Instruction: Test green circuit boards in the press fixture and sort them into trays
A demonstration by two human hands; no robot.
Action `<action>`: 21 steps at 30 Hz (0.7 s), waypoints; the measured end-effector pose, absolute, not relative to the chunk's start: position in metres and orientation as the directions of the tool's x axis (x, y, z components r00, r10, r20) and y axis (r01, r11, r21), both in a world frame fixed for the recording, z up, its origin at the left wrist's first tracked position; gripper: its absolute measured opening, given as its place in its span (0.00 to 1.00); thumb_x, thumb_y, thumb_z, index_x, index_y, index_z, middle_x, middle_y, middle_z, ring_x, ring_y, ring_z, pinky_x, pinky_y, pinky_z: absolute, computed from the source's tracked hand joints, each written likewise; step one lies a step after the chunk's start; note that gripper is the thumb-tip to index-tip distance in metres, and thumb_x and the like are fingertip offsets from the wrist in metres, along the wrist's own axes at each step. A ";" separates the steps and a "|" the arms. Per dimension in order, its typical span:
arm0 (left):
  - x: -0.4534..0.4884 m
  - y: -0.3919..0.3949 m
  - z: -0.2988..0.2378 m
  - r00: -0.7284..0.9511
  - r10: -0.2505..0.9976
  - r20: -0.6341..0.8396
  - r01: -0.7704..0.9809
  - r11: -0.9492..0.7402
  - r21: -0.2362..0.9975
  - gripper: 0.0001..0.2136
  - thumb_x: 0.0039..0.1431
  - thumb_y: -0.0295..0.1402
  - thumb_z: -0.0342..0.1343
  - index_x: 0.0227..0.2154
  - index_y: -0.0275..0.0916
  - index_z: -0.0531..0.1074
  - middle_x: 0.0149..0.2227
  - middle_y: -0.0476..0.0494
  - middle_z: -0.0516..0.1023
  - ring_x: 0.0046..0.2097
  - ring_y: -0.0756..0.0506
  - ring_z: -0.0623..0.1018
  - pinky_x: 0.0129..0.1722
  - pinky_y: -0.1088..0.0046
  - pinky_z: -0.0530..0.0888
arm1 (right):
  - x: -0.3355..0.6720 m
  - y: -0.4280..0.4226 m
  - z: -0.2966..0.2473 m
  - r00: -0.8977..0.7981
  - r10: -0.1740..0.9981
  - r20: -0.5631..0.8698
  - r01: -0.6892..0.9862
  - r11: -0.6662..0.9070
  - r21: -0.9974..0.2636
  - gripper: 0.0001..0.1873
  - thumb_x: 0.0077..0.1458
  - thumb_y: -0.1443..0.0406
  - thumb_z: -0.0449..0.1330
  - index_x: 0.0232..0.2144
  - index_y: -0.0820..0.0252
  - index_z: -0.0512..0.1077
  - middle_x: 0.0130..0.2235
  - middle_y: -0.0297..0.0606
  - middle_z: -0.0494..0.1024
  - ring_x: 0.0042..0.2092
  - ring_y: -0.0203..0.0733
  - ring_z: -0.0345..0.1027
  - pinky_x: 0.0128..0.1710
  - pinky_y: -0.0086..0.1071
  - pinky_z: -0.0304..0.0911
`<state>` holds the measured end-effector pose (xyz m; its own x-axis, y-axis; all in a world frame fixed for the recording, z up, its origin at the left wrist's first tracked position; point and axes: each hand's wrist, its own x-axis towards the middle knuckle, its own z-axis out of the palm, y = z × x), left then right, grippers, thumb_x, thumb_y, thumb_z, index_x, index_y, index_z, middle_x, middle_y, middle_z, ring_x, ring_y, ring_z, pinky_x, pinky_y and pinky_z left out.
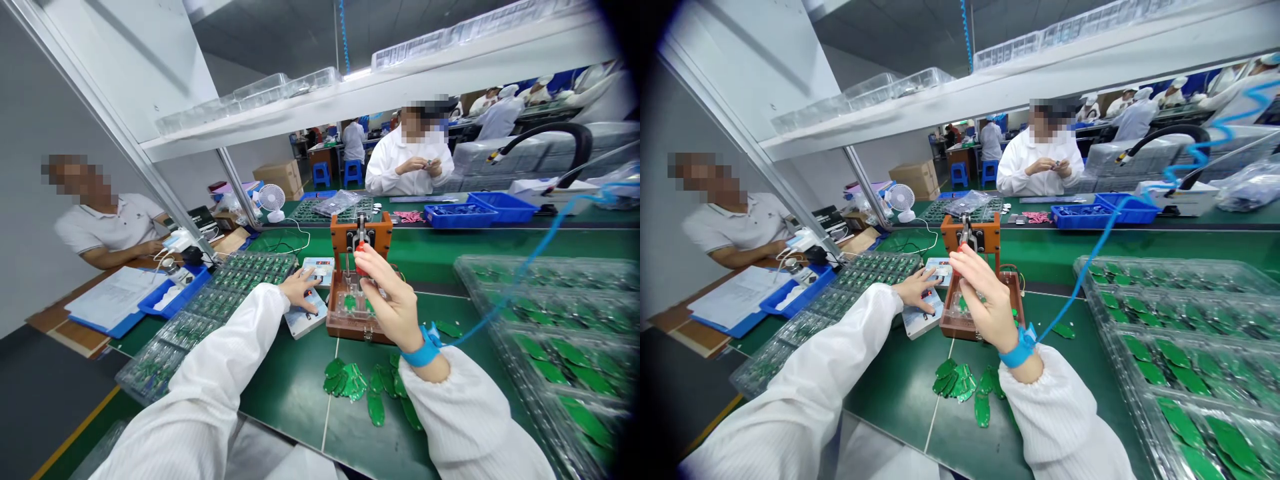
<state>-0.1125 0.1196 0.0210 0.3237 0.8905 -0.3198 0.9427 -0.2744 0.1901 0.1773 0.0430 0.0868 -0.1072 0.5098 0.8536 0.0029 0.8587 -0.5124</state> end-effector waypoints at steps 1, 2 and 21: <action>-0.112 0.121 0.021 0.325 0.885 -0.334 0.943 -0.279 0.179 0.55 0.37 0.61 0.70 0.69 0.46 0.59 0.75 0.35 0.39 0.73 0.20 0.40 0.67 0.35 0.48 | 0.177 0.043 0.087 -0.108 0.512 0.852 0.001 0.857 -0.515 0.29 0.65 0.73 0.54 0.61 0.36 0.69 0.62 0.28 0.74 0.68 0.49 0.61 0.67 0.55 0.64; -0.111 0.121 0.021 0.324 0.881 -0.345 0.945 -0.281 0.167 0.56 0.37 0.61 0.70 0.70 0.46 0.58 0.75 0.35 0.39 0.73 0.20 0.40 0.67 0.35 0.48 | 0.177 0.043 0.086 -0.108 0.514 0.851 -0.002 0.856 -0.517 0.29 0.65 0.73 0.55 0.61 0.36 0.68 0.62 0.28 0.74 0.68 0.49 0.61 0.67 0.55 0.64; -0.125 0.122 0.024 0.267 0.856 -0.442 0.964 -0.248 0.101 0.63 0.35 0.63 0.68 0.73 0.43 0.49 0.75 0.34 0.35 0.73 0.20 0.37 0.68 0.37 0.46 | 0.177 0.045 0.084 -0.104 0.504 0.857 -0.009 0.862 -0.507 0.29 0.66 0.72 0.54 0.62 0.36 0.68 0.63 0.28 0.73 0.69 0.50 0.60 0.68 0.55 0.63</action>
<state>-0.1253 0.1219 0.0240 0.2666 0.8565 -0.4420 0.9635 -0.2479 0.1008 0.1765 0.0446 0.0839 -0.1045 0.5038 0.8575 -0.0091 0.8617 -0.5074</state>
